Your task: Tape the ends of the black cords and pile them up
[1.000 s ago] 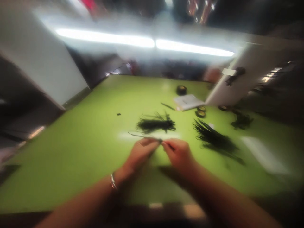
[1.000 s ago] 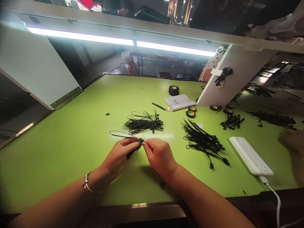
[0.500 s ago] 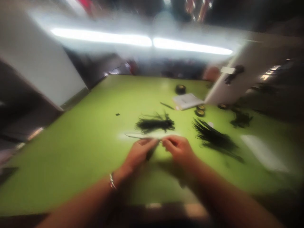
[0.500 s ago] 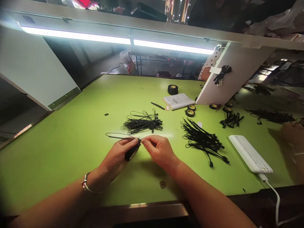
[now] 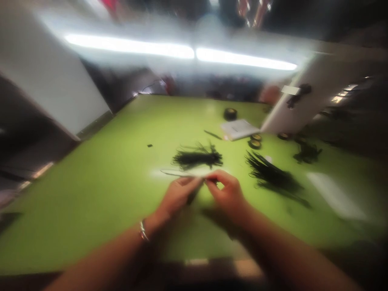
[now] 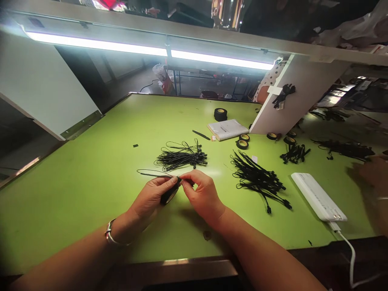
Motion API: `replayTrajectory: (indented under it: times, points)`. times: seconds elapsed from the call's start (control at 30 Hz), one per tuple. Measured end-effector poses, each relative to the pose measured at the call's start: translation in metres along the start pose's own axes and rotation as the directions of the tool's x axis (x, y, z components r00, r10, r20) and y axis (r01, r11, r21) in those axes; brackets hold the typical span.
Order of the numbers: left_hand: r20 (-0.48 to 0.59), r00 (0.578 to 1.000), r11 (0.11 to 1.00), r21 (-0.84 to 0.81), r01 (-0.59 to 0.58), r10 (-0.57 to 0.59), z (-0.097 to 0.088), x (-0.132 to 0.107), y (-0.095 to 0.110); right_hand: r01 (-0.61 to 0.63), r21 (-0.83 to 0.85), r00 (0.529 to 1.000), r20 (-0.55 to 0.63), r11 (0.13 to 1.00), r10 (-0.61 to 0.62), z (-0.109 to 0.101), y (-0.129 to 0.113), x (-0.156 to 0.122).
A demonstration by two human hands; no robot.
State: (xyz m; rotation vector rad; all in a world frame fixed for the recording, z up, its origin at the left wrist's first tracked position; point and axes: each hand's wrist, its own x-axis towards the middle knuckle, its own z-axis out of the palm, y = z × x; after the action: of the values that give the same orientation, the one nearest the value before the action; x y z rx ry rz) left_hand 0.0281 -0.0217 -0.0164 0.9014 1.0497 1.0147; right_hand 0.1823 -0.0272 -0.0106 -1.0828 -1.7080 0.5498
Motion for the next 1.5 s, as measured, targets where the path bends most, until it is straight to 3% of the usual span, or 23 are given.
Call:
replayTrajectory:
  times: [0.13,0.3,0.43,0.5,0.57,0.7,0.77,0.83,1.13,1.23,1.33,1.4,1.5]
  points:
    - [0.031,0.998,0.999,-0.007,0.048,-0.048,-0.002,0.004,-0.004,0.21,-0.138,0.977,-0.007,0.968,-0.213,-0.002,0.009,0.0]
    - [0.093,0.994,0.992,-0.102,0.072,-0.062,-0.006,0.007,-0.009,0.476,-0.408,0.878,0.178,0.779,-0.444,-0.008,0.01,0.003]
    - [0.056,0.995,0.99,-0.104,0.09,-0.085,-0.006,0.007,-0.007,0.597,-0.421,0.802,0.31,0.683,-0.51,-0.013,0.01,0.005]
    - [0.041,0.995,0.991,-0.099,0.094,-0.091,-0.005,0.007,-0.006,0.592,-0.389,0.805,0.323,0.706,-0.498,-0.014,0.013,0.005]
    - [0.029,0.996,0.993,-0.079,0.085,-0.083,-0.005,0.007,-0.005,0.522,-0.33,0.851,0.264,0.787,-0.453,-0.012,0.016,0.005]
    - [-0.012,0.999,0.999,0.0,0.037,-0.037,-0.004,0.004,-0.004,0.237,-0.101,0.97,0.083,0.966,-0.229,-0.005,0.016,0.003]
    - [-0.034,0.999,0.999,0.046,-0.001,0.002,-0.002,0.0,-0.001,0.086,-0.035,0.994,0.07,0.996,-0.084,-0.003,0.012,0.002]
    - [-0.038,0.999,0.997,0.077,-0.03,0.033,0.0,-0.003,0.002,0.018,-0.03,0.996,0.083,0.999,-0.016,-0.001,0.009,0.001]
    - [0.071,0.997,0.999,0.044,0.004,-0.007,-0.003,0.001,-0.002,0.191,-0.078,0.981,0.035,0.979,-0.188,0.004,0.014,-0.004]
    - [0.11,0.994,1.0,0.016,0.025,-0.027,-0.006,0.004,-0.006,0.302,-0.22,0.952,0.124,0.928,-0.281,0.0,0.013,-0.005]
    - [0.106,0.994,1.0,0.005,0.027,-0.027,-0.008,0.006,-0.007,0.42,-0.409,0.904,0.265,0.81,-0.335,-0.005,0.007,-0.006]
    - [0.115,0.993,1.0,0.001,0.027,-0.027,-0.008,0.006,-0.006,0.428,-0.455,0.9,0.298,0.781,-0.319,-0.007,0.004,-0.006]
    - [0.118,0.992,0.999,0.034,0.041,-0.045,-0.007,0.005,-0.003,0.31,-0.344,0.937,0.266,0.886,-0.225,-0.006,0.004,-0.004]
